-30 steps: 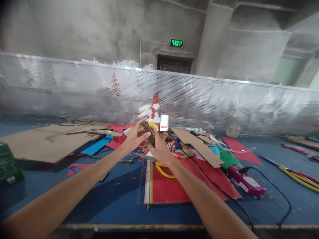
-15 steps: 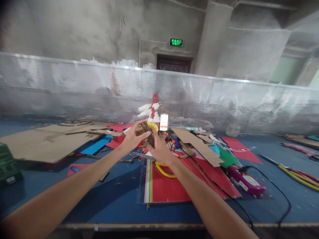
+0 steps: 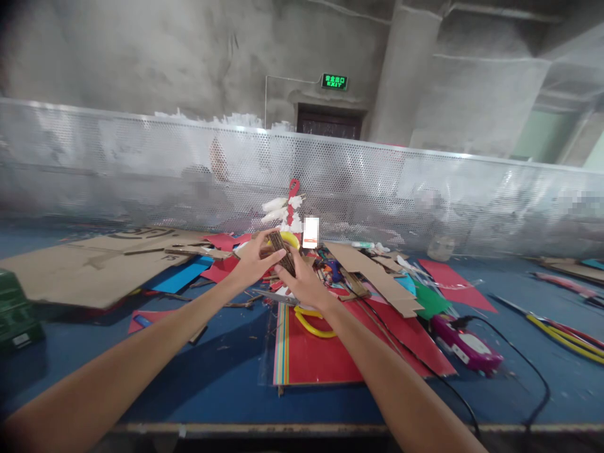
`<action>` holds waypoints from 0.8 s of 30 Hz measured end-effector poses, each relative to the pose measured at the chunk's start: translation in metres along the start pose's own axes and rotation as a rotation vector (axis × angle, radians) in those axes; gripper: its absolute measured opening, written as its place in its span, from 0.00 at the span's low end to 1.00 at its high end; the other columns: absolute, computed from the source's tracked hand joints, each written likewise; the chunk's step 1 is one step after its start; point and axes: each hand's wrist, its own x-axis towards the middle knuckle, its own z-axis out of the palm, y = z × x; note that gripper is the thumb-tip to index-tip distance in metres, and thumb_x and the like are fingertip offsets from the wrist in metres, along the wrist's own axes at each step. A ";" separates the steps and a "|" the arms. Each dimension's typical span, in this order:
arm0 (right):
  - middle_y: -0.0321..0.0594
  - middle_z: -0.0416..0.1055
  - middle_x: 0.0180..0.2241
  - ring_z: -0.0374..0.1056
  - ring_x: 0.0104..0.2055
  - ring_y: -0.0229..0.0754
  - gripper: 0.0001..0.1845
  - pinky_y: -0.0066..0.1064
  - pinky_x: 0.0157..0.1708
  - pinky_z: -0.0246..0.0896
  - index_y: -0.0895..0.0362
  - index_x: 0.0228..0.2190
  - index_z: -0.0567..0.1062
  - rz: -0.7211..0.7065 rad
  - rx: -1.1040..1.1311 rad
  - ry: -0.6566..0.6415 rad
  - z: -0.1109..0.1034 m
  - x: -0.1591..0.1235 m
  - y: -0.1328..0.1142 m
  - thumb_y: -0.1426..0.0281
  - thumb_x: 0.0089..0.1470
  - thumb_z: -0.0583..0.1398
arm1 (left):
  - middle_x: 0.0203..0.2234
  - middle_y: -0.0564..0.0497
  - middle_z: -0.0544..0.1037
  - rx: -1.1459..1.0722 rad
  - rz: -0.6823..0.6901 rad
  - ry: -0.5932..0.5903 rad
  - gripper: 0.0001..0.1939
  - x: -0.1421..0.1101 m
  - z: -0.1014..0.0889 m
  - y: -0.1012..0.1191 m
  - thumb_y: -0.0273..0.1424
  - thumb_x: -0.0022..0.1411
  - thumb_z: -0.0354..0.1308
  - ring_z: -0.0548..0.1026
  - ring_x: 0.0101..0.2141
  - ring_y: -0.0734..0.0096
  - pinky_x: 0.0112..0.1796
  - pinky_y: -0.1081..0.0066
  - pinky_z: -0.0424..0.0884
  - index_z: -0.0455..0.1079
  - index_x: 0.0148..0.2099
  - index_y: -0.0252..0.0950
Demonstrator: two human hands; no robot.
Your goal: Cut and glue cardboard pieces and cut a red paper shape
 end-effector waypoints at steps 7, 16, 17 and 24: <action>0.44 0.73 0.53 0.71 0.54 0.49 0.24 0.44 0.56 0.66 0.54 0.60 0.67 -0.059 -0.082 0.011 -0.003 0.003 0.002 0.58 0.68 0.54 | 0.49 0.47 0.78 0.095 -0.049 0.045 0.30 0.002 -0.006 -0.003 0.43 0.66 0.59 0.79 0.48 0.59 0.50 0.59 0.75 0.58 0.66 0.42; 0.47 0.71 0.59 0.67 0.61 0.50 0.28 0.42 0.63 0.58 0.57 0.61 0.68 -0.018 0.001 -0.049 0.001 0.005 0.001 0.54 0.67 0.56 | 0.46 0.48 0.78 0.304 -0.140 0.034 0.18 0.004 -0.008 -0.005 0.36 0.67 0.50 0.75 0.50 0.61 0.54 0.62 0.69 0.65 0.57 0.38; 0.47 0.72 0.58 0.67 0.60 0.50 0.28 0.42 0.62 0.59 0.57 0.60 0.69 -0.004 0.016 -0.053 0.001 0.005 0.002 0.54 0.67 0.56 | 0.44 0.49 0.78 0.327 -0.155 0.026 0.17 0.005 -0.009 -0.005 0.35 0.67 0.50 0.75 0.48 0.61 0.53 0.62 0.69 0.66 0.56 0.37; 0.45 0.72 0.58 0.67 0.61 0.51 0.25 0.45 0.64 0.57 0.55 0.58 0.70 0.037 0.084 -0.039 -0.001 0.005 0.008 0.55 0.66 0.58 | 0.39 0.49 0.78 0.391 -0.127 -0.032 0.18 0.006 -0.017 -0.017 0.41 0.66 0.54 0.76 0.44 0.57 0.49 0.59 0.72 0.68 0.54 0.38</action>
